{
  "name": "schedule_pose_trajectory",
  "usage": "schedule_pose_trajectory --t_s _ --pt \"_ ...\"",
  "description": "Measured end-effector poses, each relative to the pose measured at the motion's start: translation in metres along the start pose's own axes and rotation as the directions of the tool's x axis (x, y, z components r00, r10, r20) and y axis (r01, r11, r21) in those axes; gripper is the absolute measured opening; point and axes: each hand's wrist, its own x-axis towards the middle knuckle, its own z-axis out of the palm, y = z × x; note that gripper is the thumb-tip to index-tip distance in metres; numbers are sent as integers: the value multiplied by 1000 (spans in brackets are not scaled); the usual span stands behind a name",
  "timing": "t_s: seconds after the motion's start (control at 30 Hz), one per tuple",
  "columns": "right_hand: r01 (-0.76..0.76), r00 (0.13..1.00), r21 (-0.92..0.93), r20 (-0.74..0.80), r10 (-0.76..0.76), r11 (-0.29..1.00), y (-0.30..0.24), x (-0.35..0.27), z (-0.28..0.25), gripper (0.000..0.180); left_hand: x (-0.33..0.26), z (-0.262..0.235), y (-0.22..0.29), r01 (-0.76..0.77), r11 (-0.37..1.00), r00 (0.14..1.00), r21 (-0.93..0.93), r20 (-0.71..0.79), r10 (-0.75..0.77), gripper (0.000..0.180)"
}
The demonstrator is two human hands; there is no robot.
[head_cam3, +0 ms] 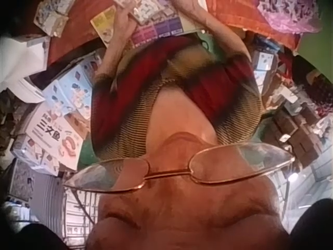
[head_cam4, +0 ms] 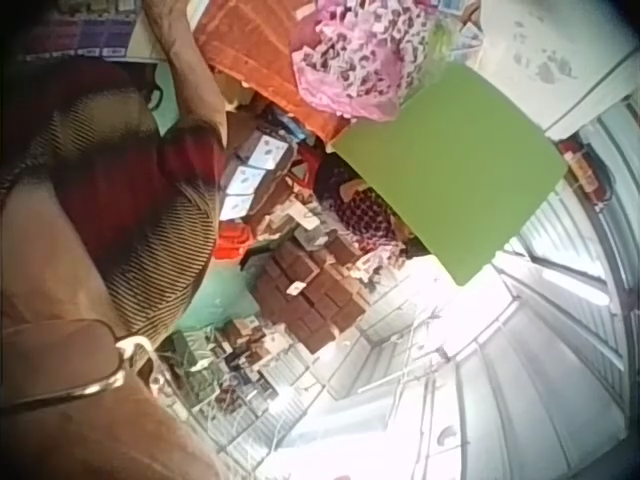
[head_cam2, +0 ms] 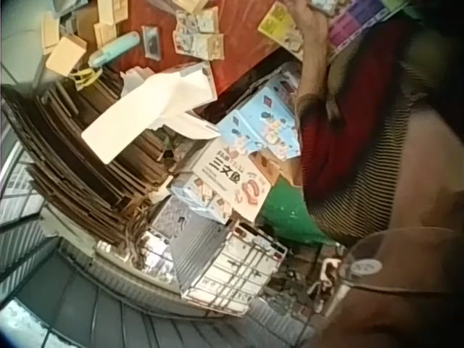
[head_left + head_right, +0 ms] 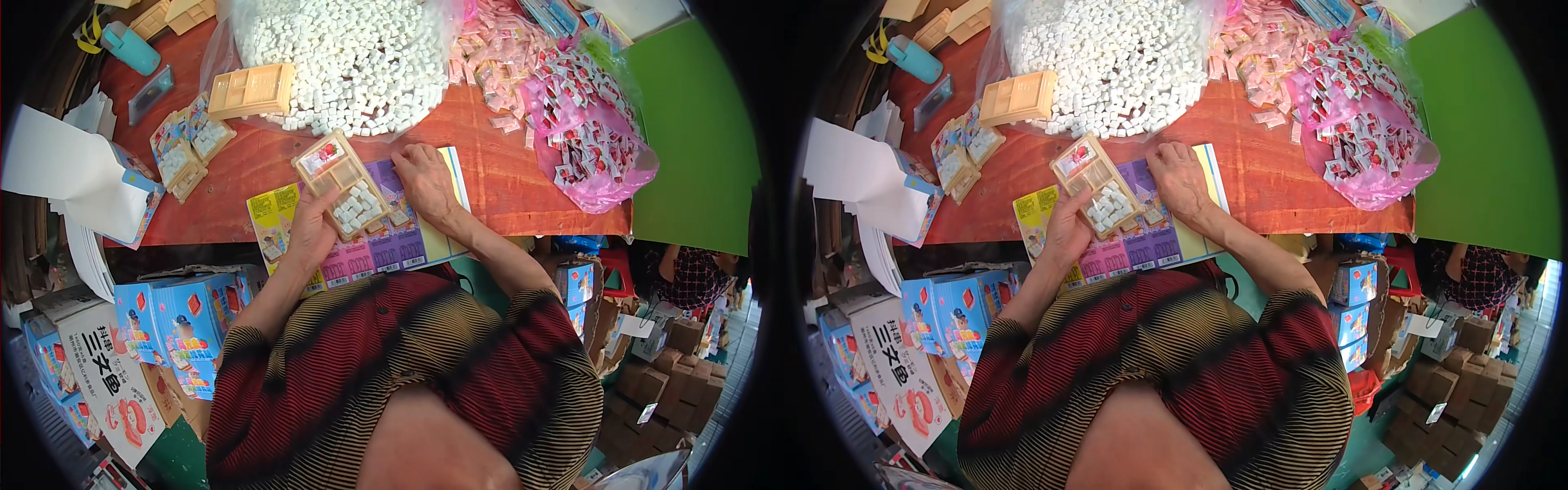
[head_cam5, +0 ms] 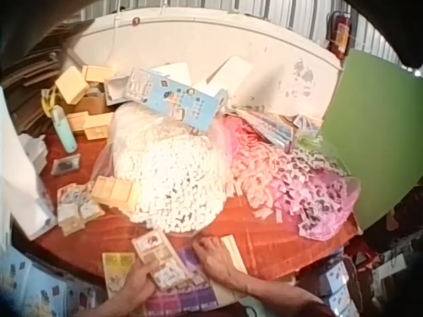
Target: Manually filling small plastic boxes with white toy blocks and applying adhesive labels to seal them.
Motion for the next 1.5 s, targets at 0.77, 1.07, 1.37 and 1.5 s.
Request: schedule_pose_trajectory --t_s 0.77,1.07,1.37,1.5 --pt "-72 992 797 -2 123 600 -28 -56 -110 9 36 -4 10 -66 989 994 130 -81 77 35" --pt "97 773 992 -24 635 -80 -4 4 -146 7 41 9 6 -32 999 999 34 -22 33 34" --pt "-85 860 898 285 423 -433 -15 53 -54 4 56 19 -17 185 919 889 -348 458 -5 35" --pt "-27 755 918 278 594 -396 -12 51 -41 5 45 24 -20 21 991 1000 -135 -3 -22 33"
